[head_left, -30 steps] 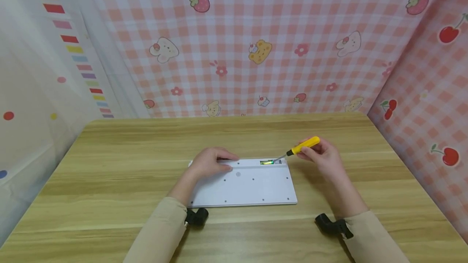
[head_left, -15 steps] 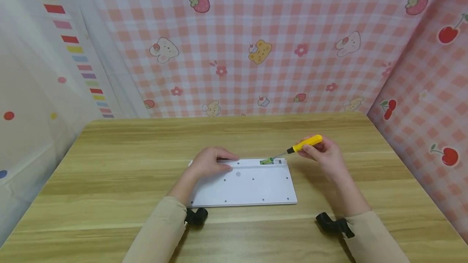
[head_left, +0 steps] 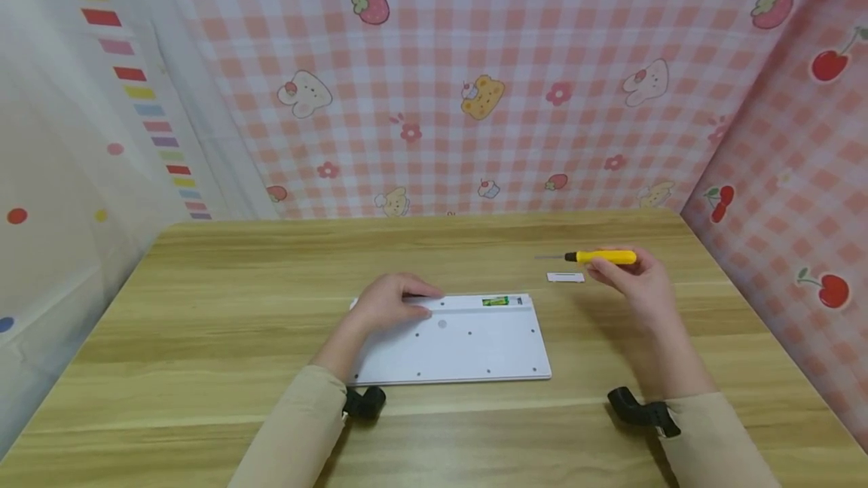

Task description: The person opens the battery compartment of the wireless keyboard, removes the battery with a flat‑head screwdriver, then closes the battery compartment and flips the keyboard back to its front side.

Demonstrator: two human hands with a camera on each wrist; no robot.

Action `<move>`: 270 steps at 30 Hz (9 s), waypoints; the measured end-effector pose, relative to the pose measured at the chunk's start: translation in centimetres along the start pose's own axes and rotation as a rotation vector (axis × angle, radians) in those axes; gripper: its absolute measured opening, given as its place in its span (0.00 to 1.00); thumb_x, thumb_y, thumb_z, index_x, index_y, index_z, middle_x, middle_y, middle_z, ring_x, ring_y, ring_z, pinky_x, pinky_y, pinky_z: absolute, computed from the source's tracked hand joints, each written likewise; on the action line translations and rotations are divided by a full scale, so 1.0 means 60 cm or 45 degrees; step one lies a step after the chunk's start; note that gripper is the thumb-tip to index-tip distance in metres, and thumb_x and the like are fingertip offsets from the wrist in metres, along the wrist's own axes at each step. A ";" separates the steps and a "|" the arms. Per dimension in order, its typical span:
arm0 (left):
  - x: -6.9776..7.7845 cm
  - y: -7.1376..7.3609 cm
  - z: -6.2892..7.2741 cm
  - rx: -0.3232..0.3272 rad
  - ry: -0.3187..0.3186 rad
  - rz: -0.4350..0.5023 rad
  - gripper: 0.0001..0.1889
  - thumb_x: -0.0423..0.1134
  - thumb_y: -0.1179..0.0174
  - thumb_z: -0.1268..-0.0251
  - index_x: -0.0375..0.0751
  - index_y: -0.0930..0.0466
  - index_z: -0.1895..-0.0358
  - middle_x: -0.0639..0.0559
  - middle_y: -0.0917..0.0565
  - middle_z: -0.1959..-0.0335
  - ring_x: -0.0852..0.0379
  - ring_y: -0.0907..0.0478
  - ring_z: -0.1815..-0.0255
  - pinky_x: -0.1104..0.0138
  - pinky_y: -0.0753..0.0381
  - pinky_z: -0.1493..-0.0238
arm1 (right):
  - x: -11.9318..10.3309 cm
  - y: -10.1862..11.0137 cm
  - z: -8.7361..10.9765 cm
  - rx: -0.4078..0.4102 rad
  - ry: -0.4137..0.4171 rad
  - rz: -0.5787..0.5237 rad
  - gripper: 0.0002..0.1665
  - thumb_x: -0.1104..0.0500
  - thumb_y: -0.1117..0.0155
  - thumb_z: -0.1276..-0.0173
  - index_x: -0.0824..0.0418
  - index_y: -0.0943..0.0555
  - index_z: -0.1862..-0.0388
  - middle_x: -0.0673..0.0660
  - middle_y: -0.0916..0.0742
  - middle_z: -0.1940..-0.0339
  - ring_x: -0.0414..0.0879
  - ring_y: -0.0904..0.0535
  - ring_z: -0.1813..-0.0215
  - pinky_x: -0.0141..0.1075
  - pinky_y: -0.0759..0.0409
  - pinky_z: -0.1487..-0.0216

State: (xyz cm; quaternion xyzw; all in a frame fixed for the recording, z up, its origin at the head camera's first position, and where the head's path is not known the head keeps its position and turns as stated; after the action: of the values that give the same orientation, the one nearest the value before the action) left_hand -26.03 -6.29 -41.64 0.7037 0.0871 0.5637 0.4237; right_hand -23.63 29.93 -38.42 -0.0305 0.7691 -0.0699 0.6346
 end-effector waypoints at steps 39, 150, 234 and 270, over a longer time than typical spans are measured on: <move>-0.003 -0.003 -0.001 0.003 0.028 -0.003 0.16 0.34 0.30 0.41 0.51 0.12 0.49 0.54 0.15 0.49 0.53 0.20 0.46 0.56 0.25 0.40 | 0.026 0.160 -0.005 0.408 -0.322 1.127 0.30 0.48 0.36 0.30 0.68 0.21 0.39 0.68 0.20 0.39 0.56 0.27 0.43 0.25 0.31 0.60; -0.006 0.000 -0.002 -0.023 0.027 0.012 0.16 0.35 0.29 0.41 0.51 0.12 0.49 0.54 0.15 0.49 0.54 0.20 0.46 0.57 0.25 0.39 | 0.069 -0.191 -0.004 -0.642 0.039 1.132 0.13 0.68 0.30 0.37 0.54 0.10 0.56 0.51 0.17 0.58 0.46 0.23 0.58 0.39 0.23 0.58; -0.004 0.001 -0.003 -0.028 -0.015 -0.009 0.16 0.35 0.29 0.42 0.49 0.12 0.49 0.53 0.14 0.48 0.52 0.20 0.44 0.57 0.26 0.39 | 0.082 -0.097 -0.112 -0.573 -0.120 1.094 0.21 0.56 0.38 0.26 0.65 0.20 0.39 0.64 0.17 0.42 0.56 0.23 0.42 0.51 0.26 0.39; -0.007 0.000 -0.004 -0.025 -0.017 -0.002 0.16 0.35 0.28 0.42 0.49 0.12 0.49 0.53 0.14 0.49 0.53 0.20 0.45 0.57 0.25 0.39 | 0.070 -0.008 -0.064 -0.560 0.116 1.244 0.14 0.69 0.36 0.32 0.68 0.15 0.49 0.66 0.17 0.50 0.61 0.26 0.46 0.52 0.29 0.45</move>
State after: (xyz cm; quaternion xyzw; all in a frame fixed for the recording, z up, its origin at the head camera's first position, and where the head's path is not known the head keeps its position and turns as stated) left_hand -26.41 -6.42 -41.94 0.7032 0.0791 0.5594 0.4317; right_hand -28.20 29.15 -41.70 0.2016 0.7171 0.3950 0.5377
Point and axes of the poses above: each hand's wrist, its own z-axis away from the middle knuckle, its own y-axis out of the back of the hand, x = y × z, the point moved 5 cm from there along -z, towards the middle knuckle
